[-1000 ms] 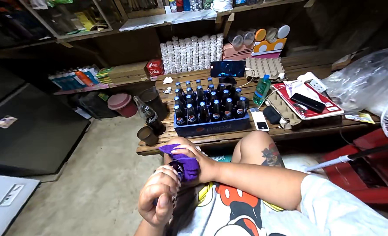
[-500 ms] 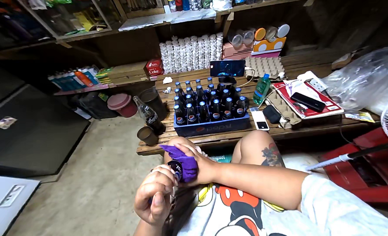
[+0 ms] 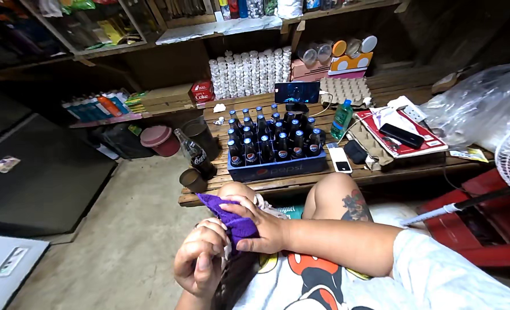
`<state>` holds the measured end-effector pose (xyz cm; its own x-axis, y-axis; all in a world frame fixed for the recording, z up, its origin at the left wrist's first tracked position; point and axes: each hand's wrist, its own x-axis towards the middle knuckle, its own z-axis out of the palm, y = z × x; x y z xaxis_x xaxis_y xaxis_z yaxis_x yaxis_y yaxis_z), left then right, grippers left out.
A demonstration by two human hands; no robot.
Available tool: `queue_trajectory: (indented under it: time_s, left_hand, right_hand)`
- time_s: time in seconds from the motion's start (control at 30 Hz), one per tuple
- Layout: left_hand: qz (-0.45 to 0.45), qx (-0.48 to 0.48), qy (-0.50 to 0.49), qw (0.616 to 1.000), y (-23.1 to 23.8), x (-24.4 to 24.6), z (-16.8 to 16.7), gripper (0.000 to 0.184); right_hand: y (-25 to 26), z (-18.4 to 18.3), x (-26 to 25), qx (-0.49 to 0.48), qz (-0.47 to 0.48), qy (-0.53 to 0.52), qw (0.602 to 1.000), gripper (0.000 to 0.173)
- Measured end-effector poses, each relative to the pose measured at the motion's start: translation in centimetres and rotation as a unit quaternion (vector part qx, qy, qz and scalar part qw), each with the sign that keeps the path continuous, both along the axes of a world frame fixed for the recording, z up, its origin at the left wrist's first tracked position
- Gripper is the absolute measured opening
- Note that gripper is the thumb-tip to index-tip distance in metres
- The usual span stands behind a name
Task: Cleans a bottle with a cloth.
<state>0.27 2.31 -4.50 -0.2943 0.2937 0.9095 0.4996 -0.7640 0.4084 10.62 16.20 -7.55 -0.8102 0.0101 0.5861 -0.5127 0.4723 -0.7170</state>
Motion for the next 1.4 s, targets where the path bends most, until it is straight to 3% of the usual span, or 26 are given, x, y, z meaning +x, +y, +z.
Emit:
queue_trajectory:
  time_s: [0.27,0.4,0.7,0.9,1.07,1.2,1.4]
  left_hand:
    - [-0.010,-0.004,0.007,1.000,0.0,0.0,0.0,0.024]
    - [-0.004,-0.013,0.015,1.000,0.0,0.1,0.1,0.024]
    - [-0.012,-0.013,0.013,1.000,0.0,0.0,0.1,0.025]
    - [-0.009,-0.008,0.000,1.000,-0.2,-0.3,0.2,0.025]
    - [-0.009,-0.002,-0.002,1.000,-0.3,-0.3,0.1,0.025]
    - [-0.012,-0.001,-0.003,1.000,-0.1,-0.4,0.1,0.025]
    - [-0.019,0.007,-0.020,1.000,0.0,-1.0,0.3,0.023]
  right_hand:
    - [0.8,-0.8,-0.5,-0.085,-0.025,-0.075,0.993,0.074]
    - [1.0,-0.3,-0.3,-0.117,-0.037,-0.162,0.979,0.078]
    - [1.0,-0.2,-0.2,-0.119,-0.035,-0.189,0.974,0.087]
    - [0.3,0.4,0.1,-0.052,-0.010,-0.125,0.991,0.098]
    - [-0.1,0.4,0.1,-0.020,0.009,-0.040,0.999,0.094]
    - [0.1,0.1,0.1,0.007,-0.001,-0.052,0.999,0.085]
    - [0.7,-0.9,-0.2,0.035,-0.048,-0.122,0.991,0.095]
